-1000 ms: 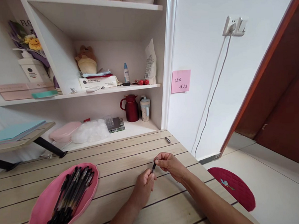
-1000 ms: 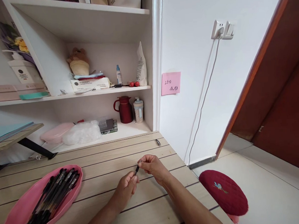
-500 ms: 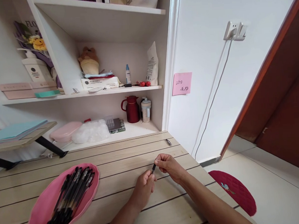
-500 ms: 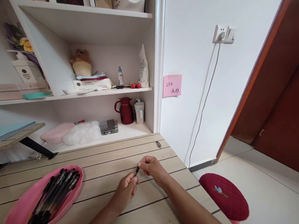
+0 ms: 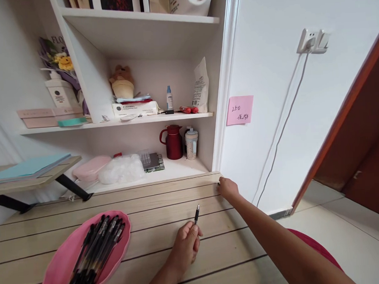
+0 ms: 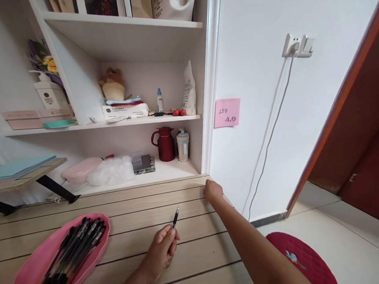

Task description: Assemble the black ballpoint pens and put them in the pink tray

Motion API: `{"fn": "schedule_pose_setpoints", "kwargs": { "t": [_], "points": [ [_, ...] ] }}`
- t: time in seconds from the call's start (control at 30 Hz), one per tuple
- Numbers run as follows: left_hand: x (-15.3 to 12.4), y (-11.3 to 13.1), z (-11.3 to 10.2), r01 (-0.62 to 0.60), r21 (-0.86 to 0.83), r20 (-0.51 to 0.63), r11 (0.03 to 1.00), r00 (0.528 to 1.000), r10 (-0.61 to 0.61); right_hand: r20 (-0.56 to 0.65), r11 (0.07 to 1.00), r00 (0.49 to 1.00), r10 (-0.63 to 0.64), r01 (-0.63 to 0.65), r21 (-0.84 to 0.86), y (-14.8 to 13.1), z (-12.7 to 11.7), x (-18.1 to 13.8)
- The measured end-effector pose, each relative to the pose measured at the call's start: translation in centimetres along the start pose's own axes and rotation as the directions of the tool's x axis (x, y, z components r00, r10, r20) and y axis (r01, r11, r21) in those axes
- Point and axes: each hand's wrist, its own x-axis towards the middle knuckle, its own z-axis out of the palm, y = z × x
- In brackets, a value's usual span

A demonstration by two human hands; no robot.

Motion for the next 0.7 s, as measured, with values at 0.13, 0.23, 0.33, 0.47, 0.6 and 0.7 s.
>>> {"fn": "schedule_pose_setpoints", "kwargs": {
  "t": [0.13,0.23,0.33,0.47,0.6,0.7],
  "points": [
    [0.1,0.0,0.0,-0.004,-0.038,-0.009,0.999,1.0,0.003,0.064,0.995,0.998,-0.008,0.002,0.096,-0.8,0.8,-0.6],
    [0.0,0.2,-0.1,-0.007,-0.053,-0.025,0.999,1.0,0.006,0.165,0.971,0.984,-0.072,0.031,0.238,-2.0,0.6,-2.2],
    [0.0,0.3,-0.1,0.002,-0.051,-0.022,0.999,1.0,-0.003,0.24,0.869,0.95,-0.202,0.061,0.49,-3.4,-0.1,-4.6],
    [0.0,0.4,0.0,0.009,-0.053,-0.024,0.999,1.0,-0.01,0.237,0.486,0.899,-0.368,-0.031,0.873,-4.8,-0.9,-7.2],
    [-0.2,0.3,0.2,0.002,-0.041,-0.024,0.999,1.0,-0.003,0.202,0.429,0.908,-0.368,-0.027,0.903,-5.6,-0.7,-8.0],
    [-0.2,0.3,0.2,-0.009,-0.031,-0.027,0.999,1.0,0.009,0.238,0.498,0.892,-0.384,-0.018,0.867,-5.8,-0.2,-8.3]
  ]
}}
